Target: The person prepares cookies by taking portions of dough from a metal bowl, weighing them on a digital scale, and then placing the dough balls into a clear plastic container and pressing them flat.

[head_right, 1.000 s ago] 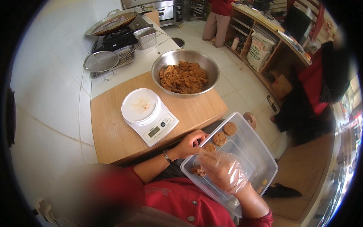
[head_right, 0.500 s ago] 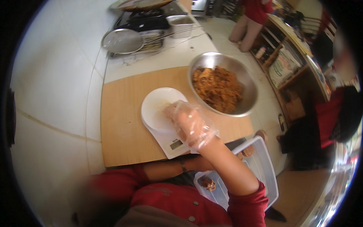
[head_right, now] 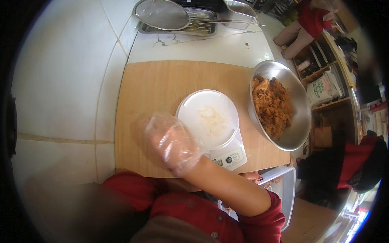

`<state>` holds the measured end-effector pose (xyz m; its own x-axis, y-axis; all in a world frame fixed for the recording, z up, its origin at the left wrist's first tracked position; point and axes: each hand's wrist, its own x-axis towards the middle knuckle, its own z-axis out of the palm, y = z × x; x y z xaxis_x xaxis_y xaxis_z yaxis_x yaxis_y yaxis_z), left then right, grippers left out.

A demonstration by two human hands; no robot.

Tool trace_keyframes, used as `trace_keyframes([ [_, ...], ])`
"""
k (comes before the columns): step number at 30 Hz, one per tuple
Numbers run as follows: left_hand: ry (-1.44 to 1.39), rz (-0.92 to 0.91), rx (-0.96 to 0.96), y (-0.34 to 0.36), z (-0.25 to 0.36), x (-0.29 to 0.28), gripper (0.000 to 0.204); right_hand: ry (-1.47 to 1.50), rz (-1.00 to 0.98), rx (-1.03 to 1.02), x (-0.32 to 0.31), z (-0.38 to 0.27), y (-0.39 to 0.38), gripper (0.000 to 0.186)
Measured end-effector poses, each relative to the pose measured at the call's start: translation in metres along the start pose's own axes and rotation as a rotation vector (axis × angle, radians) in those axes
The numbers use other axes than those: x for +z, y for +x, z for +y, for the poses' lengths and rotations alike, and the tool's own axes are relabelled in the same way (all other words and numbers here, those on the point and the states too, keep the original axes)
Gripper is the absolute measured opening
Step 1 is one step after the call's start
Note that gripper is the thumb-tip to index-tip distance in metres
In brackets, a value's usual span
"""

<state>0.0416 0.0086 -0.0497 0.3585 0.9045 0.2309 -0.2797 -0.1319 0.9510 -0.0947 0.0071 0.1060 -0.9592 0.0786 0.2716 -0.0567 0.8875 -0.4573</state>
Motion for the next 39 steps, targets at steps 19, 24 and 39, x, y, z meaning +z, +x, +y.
trace_keyframes([
  [19,-0.018,0.181,0.036,-0.004,0.019,-0.031,0.034,0.833,0.410,1.012,-0.114,0.000,-0.220,0.011],
  [24,0.175,0.075,0.060,0.005,0.028,-0.031,0.020,0.608,0.309,0.946,-0.068,-0.021,-0.292,0.017],
  [39,0.103,0.042,-0.084,0.003,0.028,-0.032,0.029,-0.189,-0.216,0.403,0.002,-0.015,-0.303,0.043],
])
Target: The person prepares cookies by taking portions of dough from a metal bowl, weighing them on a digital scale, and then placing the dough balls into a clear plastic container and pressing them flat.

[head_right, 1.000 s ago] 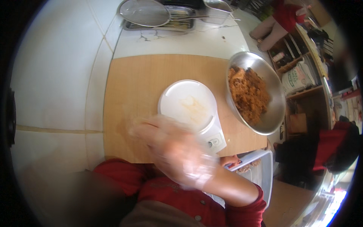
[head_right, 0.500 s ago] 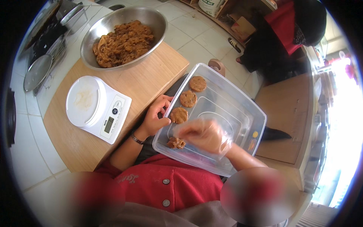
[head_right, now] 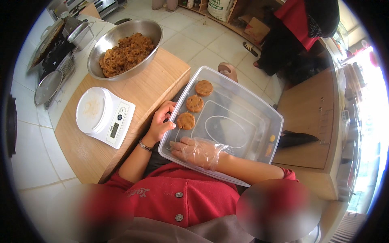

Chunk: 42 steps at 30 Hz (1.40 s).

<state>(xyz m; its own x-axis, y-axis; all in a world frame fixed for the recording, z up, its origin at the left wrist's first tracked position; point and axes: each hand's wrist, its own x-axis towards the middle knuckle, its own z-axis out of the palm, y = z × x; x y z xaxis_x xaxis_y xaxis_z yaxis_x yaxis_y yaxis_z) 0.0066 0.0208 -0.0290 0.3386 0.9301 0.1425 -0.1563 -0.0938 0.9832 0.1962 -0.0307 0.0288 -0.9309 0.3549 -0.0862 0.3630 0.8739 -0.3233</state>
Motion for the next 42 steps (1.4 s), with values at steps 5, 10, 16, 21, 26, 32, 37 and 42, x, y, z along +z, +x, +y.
trace_keyframes([
  [5,-0.015,0.012,0.063,0.004,-0.007,0.000,0.024,0.157,0.033,0.132,0.001,-0.007,-0.006,0.043],
  [10,-0.053,0.017,0.058,0.002,-0.012,-0.002,0.024,0.347,0.355,0.196,-0.029,-0.003,-0.030,0.043],
  [16,-0.028,0.008,0.034,0.002,-0.005,0.001,0.024,0.018,0.144,0.449,-0.031,0.001,-0.018,0.038],
  [21,-0.021,0.005,0.046,0.002,-0.006,-0.001,0.024,-0.143,0.052,0.417,-0.029,0.004,-0.003,0.040],
  [26,-0.021,0.010,0.047,0.001,-0.008,-0.001,0.025,-0.119,0.056,0.432,-0.028,0.003,0.003,0.040],
  [32,-0.030,-0.008,0.043,0.002,-0.010,-0.002,0.026,-0.049,0.106,0.485,-0.025,-0.006,-0.005,0.043],
  [37,-0.026,0.006,0.036,0.002,-0.005,0.001,0.025,-0.042,0.156,0.461,-0.020,-0.003,-0.010,0.044],
  [42,-0.022,-0.010,0.048,0.002,-0.005,-0.001,0.024,0.002,0.166,0.474,-0.026,-0.009,-0.011,0.043],
])
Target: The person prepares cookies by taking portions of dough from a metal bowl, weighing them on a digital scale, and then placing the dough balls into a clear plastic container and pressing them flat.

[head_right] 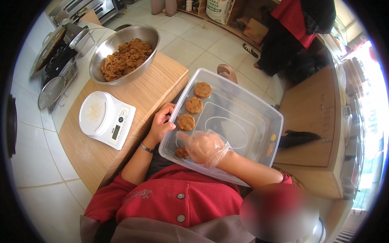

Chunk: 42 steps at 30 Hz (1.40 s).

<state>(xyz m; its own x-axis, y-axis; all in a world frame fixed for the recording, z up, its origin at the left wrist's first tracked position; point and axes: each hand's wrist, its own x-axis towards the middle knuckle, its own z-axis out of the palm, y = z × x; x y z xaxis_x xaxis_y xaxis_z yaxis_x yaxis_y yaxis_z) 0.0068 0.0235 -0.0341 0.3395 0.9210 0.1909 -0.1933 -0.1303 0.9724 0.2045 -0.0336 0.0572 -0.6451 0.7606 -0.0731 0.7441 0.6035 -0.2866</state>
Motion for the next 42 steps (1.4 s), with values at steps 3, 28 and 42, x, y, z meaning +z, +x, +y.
trace_keyframes([
  [3,0.017,0.019,-0.008,0.002,0.001,0.001,0.023,0.016,0.082,-0.106,0.002,-0.004,0.008,0.043],
  [28,-0.002,0.013,0.006,0.003,0.001,0.003,0.023,0.125,-0.117,-0.494,0.036,0.017,0.003,0.037],
  [42,-0.022,-0.010,0.007,0.001,-0.008,0.002,0.023,0.181,0.058,0.499,-0.017,0.086,-0.007,0.040],
])
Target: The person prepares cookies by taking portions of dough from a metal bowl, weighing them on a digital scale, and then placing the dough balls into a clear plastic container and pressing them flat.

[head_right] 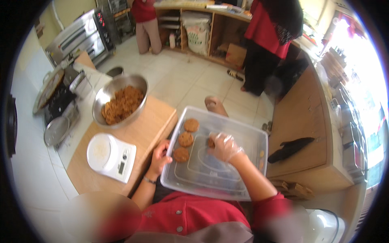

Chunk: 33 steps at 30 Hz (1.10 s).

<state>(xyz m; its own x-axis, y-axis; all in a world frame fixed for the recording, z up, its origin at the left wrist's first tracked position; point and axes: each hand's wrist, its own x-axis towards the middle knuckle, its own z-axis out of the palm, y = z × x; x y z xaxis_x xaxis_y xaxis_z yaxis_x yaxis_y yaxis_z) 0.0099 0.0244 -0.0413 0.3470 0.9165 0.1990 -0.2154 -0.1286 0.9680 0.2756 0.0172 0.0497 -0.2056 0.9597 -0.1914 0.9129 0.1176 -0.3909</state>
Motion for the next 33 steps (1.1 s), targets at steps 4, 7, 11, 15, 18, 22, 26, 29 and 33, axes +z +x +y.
trace_keyframes([
  [4,-0.009,-0.042,0.029,0.006,-0.008,0.000,0.032,-0.136,0.097,-0.255,0.022,0.024,-0.008,0.066],
  [7,0.014,-0.005,0.024,0.007,-0.006,-0.004,0.040,-0.083,0.098,-0.304,0.050,0.034,0.010,0.057],
  [11,0.078,-0.050,0.043,0.009,-0.012,-0.018,0.043,0.105,0.020,-0.099,0.043,0.013,0.011,0.044],
  [15,0.018,0.011,-0.010,0.012,-0.008,-0.009,0.044,0.105,0.405,-0.079,0.053,0.006,-0.010,0.049],
  [18,0.005,0.031,-0.051,0.011,-0.002,0.001,0.045,-0.012,0.524,0.050,0.080,0.002,-0.017,0.064],
  [22,0.036,0.010,-0.078,0.012,0.010,0.001,0.041,0.117,0.267,0.073,0.081,-0.006,-0.021,0.071],
  [26,0.002,0.013,-0.037,0.014,-0.005,-0.010,0.038,0.098,0.207,0.035,0.075,-0.001,-0.014,0.074],
  [29,0.020,0.004,-0.011,0.014,-0.005,-0.012,0.038,0.067,0.215,0.011,0.074,-0.003,-0.013,0.077],
  [33,0.020,-0.015,-0.048,0.016,-0.001,0.001,0.040,0.040,0.356,-0.035,0.091,0.017,-0.008,0.069],
])
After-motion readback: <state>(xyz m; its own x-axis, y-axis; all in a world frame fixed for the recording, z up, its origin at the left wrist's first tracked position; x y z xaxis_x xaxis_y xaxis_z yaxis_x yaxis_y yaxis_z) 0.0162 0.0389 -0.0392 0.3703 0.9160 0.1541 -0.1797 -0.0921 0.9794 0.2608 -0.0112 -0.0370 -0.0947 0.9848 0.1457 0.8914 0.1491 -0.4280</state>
